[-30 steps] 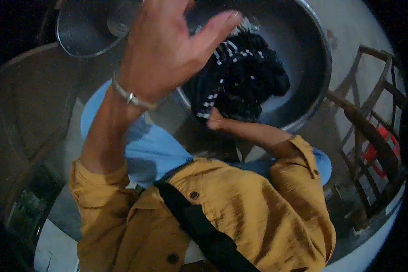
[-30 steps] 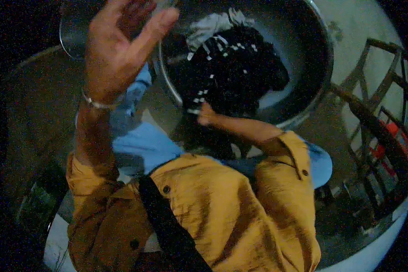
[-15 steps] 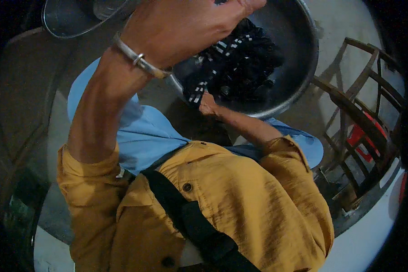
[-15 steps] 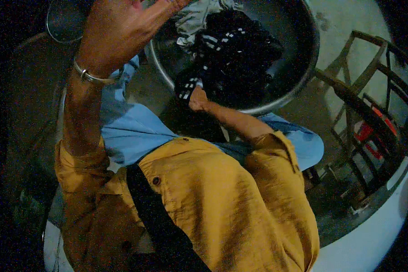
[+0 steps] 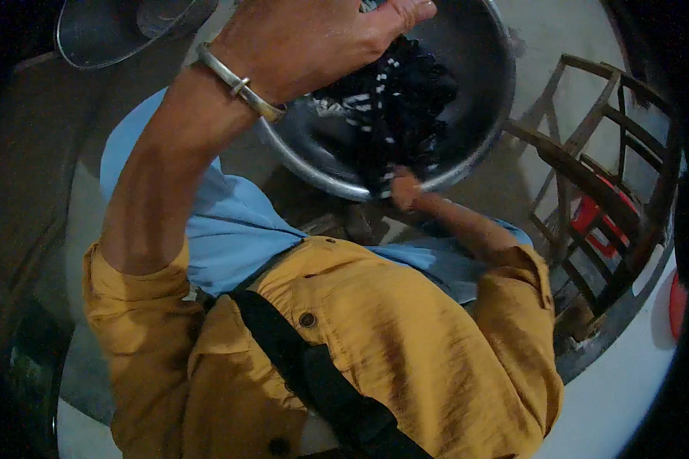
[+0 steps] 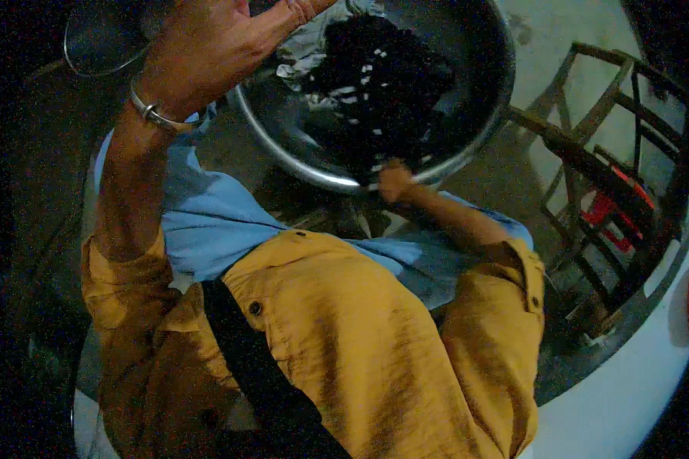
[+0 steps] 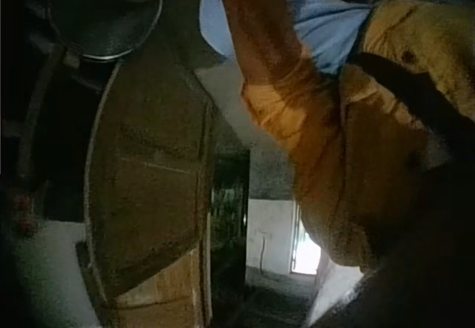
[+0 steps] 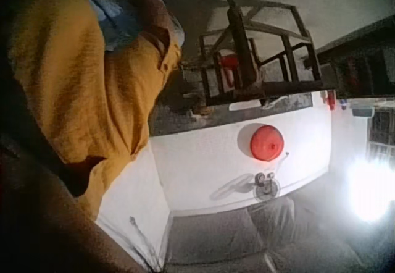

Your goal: The person sits cross-legged on the floor and washes clothes by hand in a metal basin filled with water. They scrub and wring various garments, including a light-colored cloth and dark items, using both hands.

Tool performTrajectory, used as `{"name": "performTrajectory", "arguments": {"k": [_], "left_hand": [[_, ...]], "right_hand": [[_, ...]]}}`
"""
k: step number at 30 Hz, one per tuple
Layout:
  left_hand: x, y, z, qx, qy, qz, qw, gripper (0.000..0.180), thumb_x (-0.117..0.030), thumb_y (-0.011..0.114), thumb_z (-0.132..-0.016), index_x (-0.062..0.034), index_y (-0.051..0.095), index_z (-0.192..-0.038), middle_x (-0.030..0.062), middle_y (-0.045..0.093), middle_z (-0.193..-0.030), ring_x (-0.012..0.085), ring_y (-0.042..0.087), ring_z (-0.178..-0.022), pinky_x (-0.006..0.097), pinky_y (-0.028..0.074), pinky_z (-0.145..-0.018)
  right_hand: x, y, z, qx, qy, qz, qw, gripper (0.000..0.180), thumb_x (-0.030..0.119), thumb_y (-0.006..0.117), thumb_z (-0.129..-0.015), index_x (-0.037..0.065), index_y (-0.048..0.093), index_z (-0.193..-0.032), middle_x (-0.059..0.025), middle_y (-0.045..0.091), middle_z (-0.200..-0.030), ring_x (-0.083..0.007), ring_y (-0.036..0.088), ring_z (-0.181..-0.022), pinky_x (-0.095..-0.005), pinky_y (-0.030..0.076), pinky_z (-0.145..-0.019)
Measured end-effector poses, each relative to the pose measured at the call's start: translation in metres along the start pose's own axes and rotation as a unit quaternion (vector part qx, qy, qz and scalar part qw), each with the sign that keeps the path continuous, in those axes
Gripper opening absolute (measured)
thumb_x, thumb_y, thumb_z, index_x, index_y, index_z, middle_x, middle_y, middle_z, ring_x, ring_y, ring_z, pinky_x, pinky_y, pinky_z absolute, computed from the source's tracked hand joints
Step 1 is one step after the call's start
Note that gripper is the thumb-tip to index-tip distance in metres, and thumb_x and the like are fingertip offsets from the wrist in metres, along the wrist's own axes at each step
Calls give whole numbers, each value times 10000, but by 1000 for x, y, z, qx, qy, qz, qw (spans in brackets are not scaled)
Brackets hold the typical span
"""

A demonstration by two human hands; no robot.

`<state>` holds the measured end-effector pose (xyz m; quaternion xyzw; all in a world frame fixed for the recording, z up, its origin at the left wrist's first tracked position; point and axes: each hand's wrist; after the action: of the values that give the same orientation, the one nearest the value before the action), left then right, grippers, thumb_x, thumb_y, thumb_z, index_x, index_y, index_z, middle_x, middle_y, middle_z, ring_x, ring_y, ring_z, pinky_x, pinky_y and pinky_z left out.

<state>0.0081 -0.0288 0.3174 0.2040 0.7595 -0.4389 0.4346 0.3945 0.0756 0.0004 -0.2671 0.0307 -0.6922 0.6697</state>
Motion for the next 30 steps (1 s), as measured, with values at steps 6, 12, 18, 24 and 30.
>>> {"name": "performTrajectory", "arguments": {"k": [6,12,18,24,30], "left_hand": [[10,12,-4,2,58,-36,998,530,-147,601,-772,-3,368,-1226,217,463,-1128,335,470,-1039,376,388,-890],[5,9,4,9,64,-27,998,545,-146,605,-765,6,362,-1229,218,465,-1127,337,468,-1040,377,385,-893],[1,2,9,27,52,-32,998,578,-159,608,-766,-1,337,-1252,231,457,-1129,347,472,-1032,401,394,-882],[4,12,-5,65,30,8,997,608,-173,610,-769,-9,309,-1272,242,453,-1117,357,476,-1022,397,409,-863],[0,-1,3,115,11,7,993,632,-165,610,-773,-12,279,-1289,243,460,-1097,345,493,-991,392,421,-844]], "right_hand": [[-5,-75,64,-51,-1,-10,999,432,171,442,-781,102,451,-1207,-109,412,-1275,-282,398,-1150,-417,337,-932],[-181,-85,99,-203,123,228,944,348,229,539,-753,137,580,-1086,-124,367,-1299,-297,316,-1198,-381,330,-949],[-88,-29,74,-111,214,3,971,367,310,468,-821,110,520,-1124,-154,408,-1235,-278,449,-1060,-434,414,-834],[-102,-37,77,-127,35,42,990,284,205,462,-804,69,553,-1036,-115,580,-983,-254,547,-888,-395,455,-739],[-162,-83,70,-86,231,93,965,374,270,447,-802,62,534,-1101,-176,427,-1170,-300,424,-1066,-400,302,-914]]}}
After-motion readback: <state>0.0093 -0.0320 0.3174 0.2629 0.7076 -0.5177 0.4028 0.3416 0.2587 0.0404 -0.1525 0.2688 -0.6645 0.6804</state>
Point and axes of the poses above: each hand's wrist, its own z-axis away from the middle knuckle, its own y-axis out of the palm, x = y × z
